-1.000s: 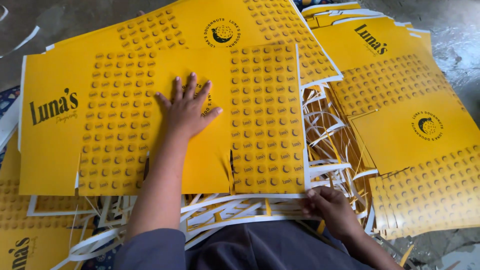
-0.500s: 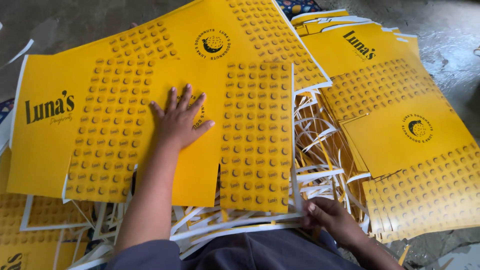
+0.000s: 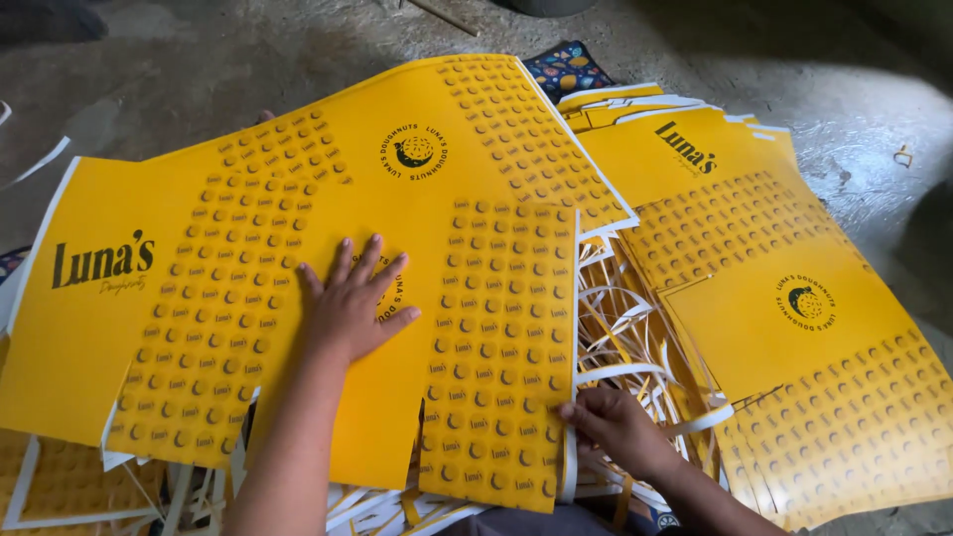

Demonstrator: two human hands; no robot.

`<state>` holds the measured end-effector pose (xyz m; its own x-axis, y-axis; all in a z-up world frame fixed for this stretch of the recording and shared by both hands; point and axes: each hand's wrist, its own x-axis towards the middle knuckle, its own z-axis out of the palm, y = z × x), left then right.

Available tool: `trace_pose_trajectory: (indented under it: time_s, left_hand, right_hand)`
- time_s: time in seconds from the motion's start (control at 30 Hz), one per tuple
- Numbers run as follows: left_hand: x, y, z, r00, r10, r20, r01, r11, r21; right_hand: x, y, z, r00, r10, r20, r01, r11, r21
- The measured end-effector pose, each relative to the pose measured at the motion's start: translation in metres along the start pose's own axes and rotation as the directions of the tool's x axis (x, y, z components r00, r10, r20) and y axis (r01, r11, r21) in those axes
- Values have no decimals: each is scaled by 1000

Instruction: Removing excess paper strips from die-cut yellow paper bags

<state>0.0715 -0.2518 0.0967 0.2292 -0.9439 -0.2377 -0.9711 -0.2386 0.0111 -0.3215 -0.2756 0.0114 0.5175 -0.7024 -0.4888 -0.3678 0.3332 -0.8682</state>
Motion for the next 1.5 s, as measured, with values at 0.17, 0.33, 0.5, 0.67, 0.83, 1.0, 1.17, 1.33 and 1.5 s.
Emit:
trace_pose_trajectory:
  time_s: [0.17,0.33,0.5,0.67,0.83,1.0,1.17,1.33,1.5]
  left_hand:
    - [1,3,5,998,44,-40,-44,999,13]
    - [1,8,5,999,42,5,-42,998,35]
    - [3,6,16,998,58,-40,-56,998,41]
    - [3,8,15,996,57,-69,-53,997,58]
    - [-1,9,10,998,47,-44,-47,999,13]
    - [-1,12,10,999,34,-14,-34,999,10]
    - [7,12,15,999,18,42,-22,996,88]
    - [9,4,37,993,63,-103,-55,996,74]
    - [9,2,43,987,85,-135,-68,990,126]
  right_hand:
    - [-2,11,-8,995,75,64,-80,993,86]
    - [-12,-5,-22,986,134,101,-130,991,-42]
    - [-16,-6,-50,987,98,127,-81,988,-128]
    - [-6,-56,-44,987,-161,8,151,905,-398]
    - [52,-33,-48,991,-116,-66,99,972,-215]
    - [64,-20,-48,998,-65,13,66,997,-51]
    - [59,-46,-59,992,-12,126,43,969,-245]
    - [58,-45,-84,962,3,273,76,957,-279]
    - [71,-29,-95,978,14,207,20,987,-162]
